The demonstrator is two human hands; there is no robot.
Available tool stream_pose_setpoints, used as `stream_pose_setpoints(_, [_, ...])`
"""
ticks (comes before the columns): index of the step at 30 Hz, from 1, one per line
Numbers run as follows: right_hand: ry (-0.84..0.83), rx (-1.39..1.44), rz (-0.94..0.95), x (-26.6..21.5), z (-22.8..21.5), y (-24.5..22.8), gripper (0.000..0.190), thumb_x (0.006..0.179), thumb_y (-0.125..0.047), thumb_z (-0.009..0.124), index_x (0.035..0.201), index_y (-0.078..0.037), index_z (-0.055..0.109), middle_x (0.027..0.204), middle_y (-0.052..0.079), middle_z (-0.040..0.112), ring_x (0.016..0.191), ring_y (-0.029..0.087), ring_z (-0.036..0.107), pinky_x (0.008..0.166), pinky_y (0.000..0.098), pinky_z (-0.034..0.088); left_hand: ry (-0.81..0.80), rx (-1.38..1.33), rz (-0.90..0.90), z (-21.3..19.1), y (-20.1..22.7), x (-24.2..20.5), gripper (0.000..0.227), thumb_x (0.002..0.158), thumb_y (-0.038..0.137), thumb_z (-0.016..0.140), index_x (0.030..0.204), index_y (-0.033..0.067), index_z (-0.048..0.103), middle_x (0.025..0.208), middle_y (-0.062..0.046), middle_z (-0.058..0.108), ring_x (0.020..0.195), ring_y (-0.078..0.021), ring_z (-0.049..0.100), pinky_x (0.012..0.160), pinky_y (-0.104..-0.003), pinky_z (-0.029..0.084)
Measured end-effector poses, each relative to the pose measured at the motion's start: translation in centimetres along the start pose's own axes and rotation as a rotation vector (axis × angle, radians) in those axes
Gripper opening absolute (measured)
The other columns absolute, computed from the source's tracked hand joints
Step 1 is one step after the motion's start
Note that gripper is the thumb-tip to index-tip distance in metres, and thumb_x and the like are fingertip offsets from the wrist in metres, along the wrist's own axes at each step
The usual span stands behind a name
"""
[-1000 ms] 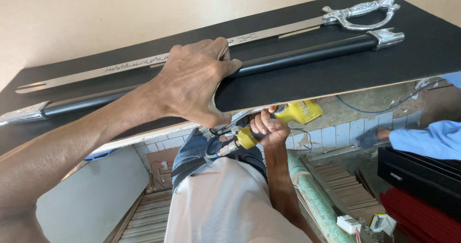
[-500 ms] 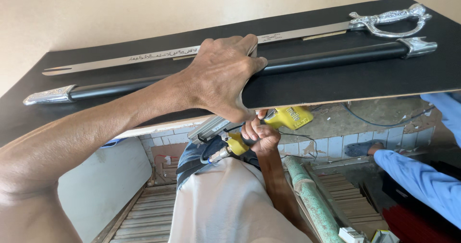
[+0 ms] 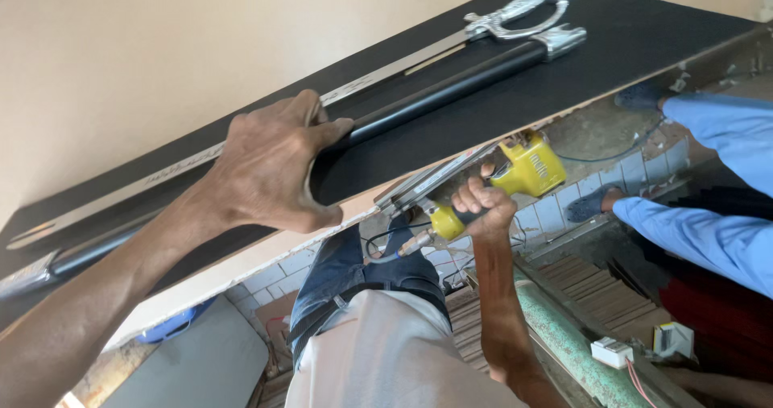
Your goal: The person assembles a decorative display by placing a sword and its scabbard onto a black backing board and securing them with a nail gun. They then clean a picture frame and glass pane with a cloth.
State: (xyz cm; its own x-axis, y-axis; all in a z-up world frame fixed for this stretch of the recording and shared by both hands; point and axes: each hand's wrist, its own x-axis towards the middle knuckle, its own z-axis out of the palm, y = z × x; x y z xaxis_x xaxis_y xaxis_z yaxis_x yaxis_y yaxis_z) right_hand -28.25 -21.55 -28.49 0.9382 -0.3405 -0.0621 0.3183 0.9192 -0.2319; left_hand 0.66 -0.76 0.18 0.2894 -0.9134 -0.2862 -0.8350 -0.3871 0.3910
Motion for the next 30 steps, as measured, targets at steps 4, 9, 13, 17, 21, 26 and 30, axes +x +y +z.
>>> stream_pose_setpoints(4, [0.035,-0.032,-0.033,1.4,-0.8,-4.5,0.041,0.084,0.002,0.053,0.122,-0.011,0.06,0.073,0.0,0.053,0.066,0.014,0.054,0.072,0.0339,0.048,-0.079,0.039,-0.049,-0.1,-0.1,0.3,0.11,0.041,0.047,0.089,0.138,0.003,0.062,0.088,-0.012,0.057,0.074,-0.0245,0.057,0.046,-0.039,0.048])
stream_pose_setpoints(9, [-0.008,-0.027,-0.045,2.9,-0.5,-5.3,0.042,0.082,-0.001,0.055,0.121,-0.011,0.063,0.071,-0.001,0.053,0.063,0.013,0.054,0.071,0.033,0.049,-0.134,0.088,-0.089,-0.3,0.1,0.7,0.113,0.04,0.044,0.091,0.142,0.0082,0.059,0.108,-0.015,0.063,0.093,-0.0266,0.062,0.053,-0.038,0.057])
stream_pose_setpoints(13, [-0.045,-0.024,-0.023,4.0,-0.1,-5.3,0.04,0.083,-0.001,0.055,0.12,-0.011,0.065,0.072,-0.001,0.055,0.064,0.013,0.055,0.072,0.0325,0.05,-0.159,0.081,-0.123,-0.3,0.3,0.6,0.114,0.04,0.042,0.092,0.143,0.0105,0.057,0.123,-0.014,0.063,0.102,-0.0272,0.063,0.06,-0.038,0.059])
stream_pose_setpoints(17, [-0.069,-0.021,-0.002,4.3,-0.1,-5.5,0.039,0.083,-0.001,0.056,0.119,-0.011,0.066,0.072,-0.001,0.058,0.064,0.012,0.057,0.071,0.0323,0.051,-0.21,0.092,-0.152,0.1,-0.1,0.6,0.116,0.04,0.043,0.094,0.145,0.0111,0.056,0.124,-0.014,0.063,0.106,-0.0271,0.062,0.063,-0.04,0.061])
stream_pose_setpoints(21, [-0.085,-0.03,0.007,4.3,-0.1,-5.9,0.035,0.084,0.0,0.056,0.115,-0.011,0.067,0.074,-0.001,0.058,0.064,0.012,0.058,0.071,0.0318,0.051,-0.175,0.089,-0.114,0.3,0.0,0.6,0.116,0.037,0.04,0.093,0.143,0.0083,0.057,0.128,-0.018,0.061,0.107,-0.0295,0.062,0.064,-0.041,0.06])
stream_pose_setpoints(26, [-0.05,-0.022,0.009,3.5,-0.3,-6.1,0.035,0.083,0.0,0.056,0.115,-0.011,0.067,0.073,-0.001,0.059,0.063,0.012,0.058,0.07,0.032,0.052,-0.113,0.055,-0.079,0.1,0.8,0.5,0.115,0.035,0.039,0.09,0.141,0.0051,0.059,0.12,-0.017,0.063,0.103,-0.0279,0.063,0.065,-0.039,0.059])
stream_pose_setpoints(30, [-0.016,0.005,-0.015,1.5,-1.8,-6.4,0.039,0.08,0.0,0.058,0.116,-0.01,0.067,0.072,0.0,0.06,0.063,0.013,0.059,0.069,0.0325,0.053,-0.121,0.094,-0.109,1.0,1.3,0.4,0.111,0.042,0.04,0.088,0.143,0.0049,0.057,0.119,-0.017,0.062,0.099,-0.0273,0.062,0.059,-0.041,0.059])
